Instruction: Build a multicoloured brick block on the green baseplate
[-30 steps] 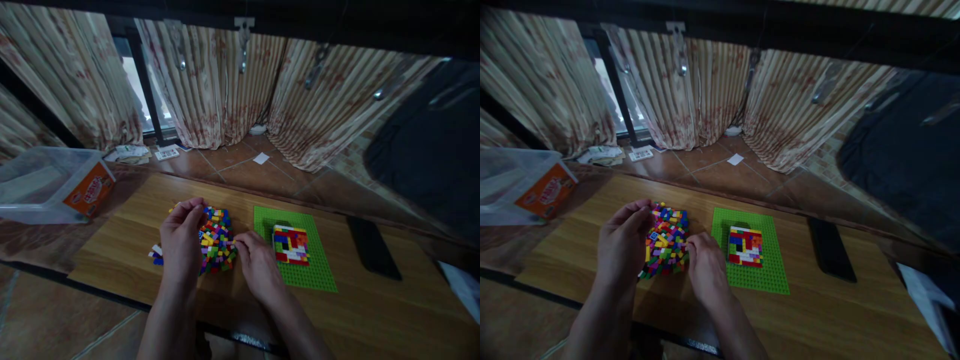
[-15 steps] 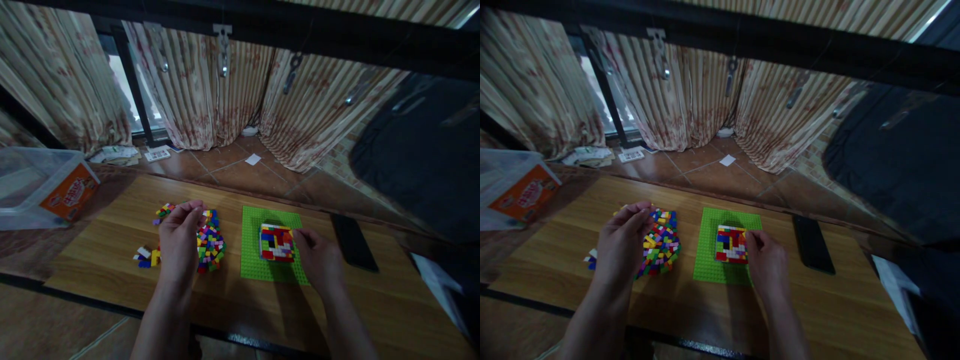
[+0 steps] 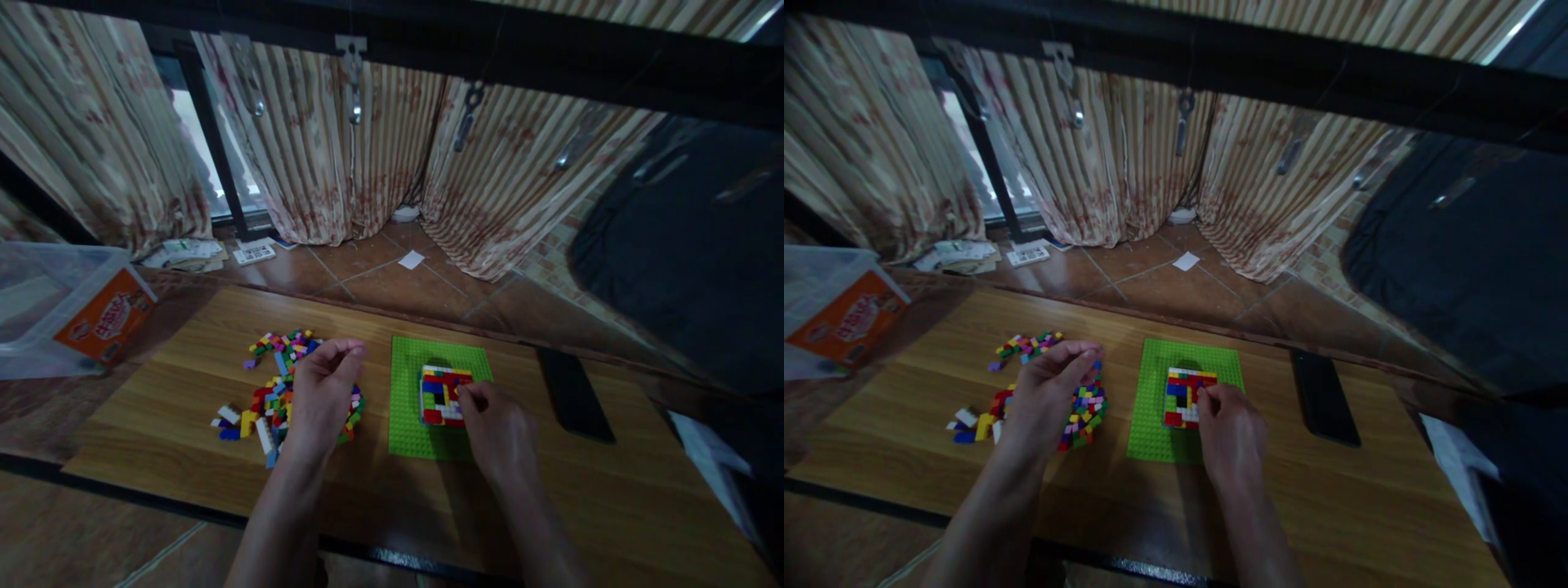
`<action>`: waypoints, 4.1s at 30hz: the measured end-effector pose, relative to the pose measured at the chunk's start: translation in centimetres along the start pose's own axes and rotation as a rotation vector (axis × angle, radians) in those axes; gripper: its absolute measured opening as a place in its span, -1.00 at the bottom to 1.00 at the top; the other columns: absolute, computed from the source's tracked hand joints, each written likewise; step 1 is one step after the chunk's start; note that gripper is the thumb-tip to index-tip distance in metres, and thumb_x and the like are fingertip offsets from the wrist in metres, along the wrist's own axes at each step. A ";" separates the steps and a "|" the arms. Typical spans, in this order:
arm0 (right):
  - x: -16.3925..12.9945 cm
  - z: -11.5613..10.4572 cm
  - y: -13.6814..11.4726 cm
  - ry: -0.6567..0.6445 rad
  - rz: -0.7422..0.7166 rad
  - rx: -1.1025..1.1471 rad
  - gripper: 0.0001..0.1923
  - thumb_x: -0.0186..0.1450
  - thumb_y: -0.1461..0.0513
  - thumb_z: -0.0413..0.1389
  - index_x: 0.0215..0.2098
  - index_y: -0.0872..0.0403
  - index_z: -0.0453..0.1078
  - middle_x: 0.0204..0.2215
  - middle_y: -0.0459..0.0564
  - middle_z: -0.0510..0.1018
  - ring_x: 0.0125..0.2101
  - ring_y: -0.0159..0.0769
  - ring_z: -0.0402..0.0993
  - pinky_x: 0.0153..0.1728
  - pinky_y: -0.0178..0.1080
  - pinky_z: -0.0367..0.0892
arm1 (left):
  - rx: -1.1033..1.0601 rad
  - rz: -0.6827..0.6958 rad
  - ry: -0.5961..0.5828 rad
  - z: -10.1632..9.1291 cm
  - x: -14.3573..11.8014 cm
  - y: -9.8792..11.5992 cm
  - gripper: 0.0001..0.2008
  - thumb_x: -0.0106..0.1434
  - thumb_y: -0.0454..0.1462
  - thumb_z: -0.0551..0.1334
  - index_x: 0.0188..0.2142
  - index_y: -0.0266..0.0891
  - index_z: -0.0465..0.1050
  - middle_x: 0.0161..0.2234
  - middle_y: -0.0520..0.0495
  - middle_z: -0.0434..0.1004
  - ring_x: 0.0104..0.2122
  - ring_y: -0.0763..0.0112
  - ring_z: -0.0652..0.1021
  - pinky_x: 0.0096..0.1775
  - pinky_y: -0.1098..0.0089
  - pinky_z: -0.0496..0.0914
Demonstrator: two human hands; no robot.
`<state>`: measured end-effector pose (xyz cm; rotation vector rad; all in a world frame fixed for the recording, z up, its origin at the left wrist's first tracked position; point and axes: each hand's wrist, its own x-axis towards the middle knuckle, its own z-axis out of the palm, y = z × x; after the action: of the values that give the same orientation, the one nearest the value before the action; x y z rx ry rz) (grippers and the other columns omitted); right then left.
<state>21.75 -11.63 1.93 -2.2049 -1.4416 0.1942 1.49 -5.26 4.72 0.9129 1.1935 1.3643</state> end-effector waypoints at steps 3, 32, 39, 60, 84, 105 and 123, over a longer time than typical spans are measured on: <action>-0.1 0.1 0.2 0.024 -0.036 -0.042 -0.74 0.31 0.14 -0.02 -0.42 0.05 0.42 -0.42 0.04 0.57 -0.42 -0.18 0.47 -0.38 -0.22 0.17 | 0.024 0.007 -0.015 0.0 0.0 -0.2 -0.83 -0.01 -0.23 0.35 -0.41 -0.29 0.54 -0.48 -0.01 0.53 -0.46 0.46 0.47 -0.39 0.47 0.34; -0.3 1.7 0.6 0.172 -0.009 0.014 -0.76 0.20 0.14 0.01 -0.36 0.07 0.47 -0.41 0.02 0.60 -0.48 -0.23 0.47 -0.39 -0.22 0.23 | 0.061 0.027 -0.033 -0.8 0.3 -0.1 -0.87 0.01 -0.31 0.32 -0.39 -0.30 0.55 -0.46 0.00 0.55 -0.45 0.49 0.46 -0.37 0.49 0.32; -0.5 1.7 0.5 0.179 -0.040 0.028 -0.72 0.22 0.13 0.00 -0.36 0.09 0.50 -0.39 0.06 0.60 -0.45 -0.21 0.48 -0.38 -0.22 0.26 | 0.091 0.041 -0.040 -0.8 0.3 -0.1 -0.88 0.02 -0.31 0.32 -0.39 -0.30 0.55 -0.46 0.00 0.55 -0.45 0.48 0.47 -0.37 0.48 0.32; -1.2 1.6 1.2 0.160 -0.216 0.101 -0.59 0.37 0.14 -0.11 -0.24 0.18 0.54 -0.29 0.18 0.59 -0.34 -0.19 0.50 -0.29 -0.19 0.35 | 0.085 0.037 -0.020 -1.0 0.4 -0.1 -0.86 0.00 -0.29 0.33 -0.39 -0.29 0.55 -0.44 -0.03 0.56 -0.43 0.44 0.48 -0.35 0.46 0.33; 1.3 1.6 3.0 -0.030 0.204 0.379 -0.51 0.18 -0.05 0.11 -0.17 0.17 0.53 -0.33 0.15 0.65 -0.35 -0.10 0.58 -0.31 -0.12 0.40 | 0.082 0.060 -0.008 -1.0 0.3 0.0 -0.84 -0.01 -0.26 0.36 -0.40 -0.28 0.56 -0.47 0.01 0.54 -0.47 0.49 0.46 -0.37 0.48 0.32; -3.7 4.2 -4.2 -0.137 -0.619 0.377 -0.74 0.37 0.24 -0.02 -0.18 -0.01 0.52 -0.20 0.02 0.54 -0.19 -0.26 0.50 -0.16 -0.22 0.42 | 0.000 0.053 0.122 -3.5 0.7 1.6 -0.85 0.02 -0.25 0.33 -0.40 -0.29 0.52 -0.50 0.04 0.49 -0.53 0.56 0.38 -0.43 0.51 0.27; -4.3 7.0 -6.2 -0.222 -0.618 0.247 -0.81 0.31 0.31 0.06 -0.29 0.00 0.54 -0.23 0.01 0.48 -0.24 -0.28 0.46 -0.20 -0.27 0.40 | 0.000 0.013 0.107 -4.2 0.8 1.6 -0.84 0.02 -0.26 0.35 -0.37 -0.27 0.53 -0.42 0.02 0.53 -0.48 0.55 0.41 -0.38 0.53 0.29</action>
<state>12.10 -11.23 -1.84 -1.4960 -2.0224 0.3835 -3.00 -5.04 5.31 0.8571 1.2703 1.4388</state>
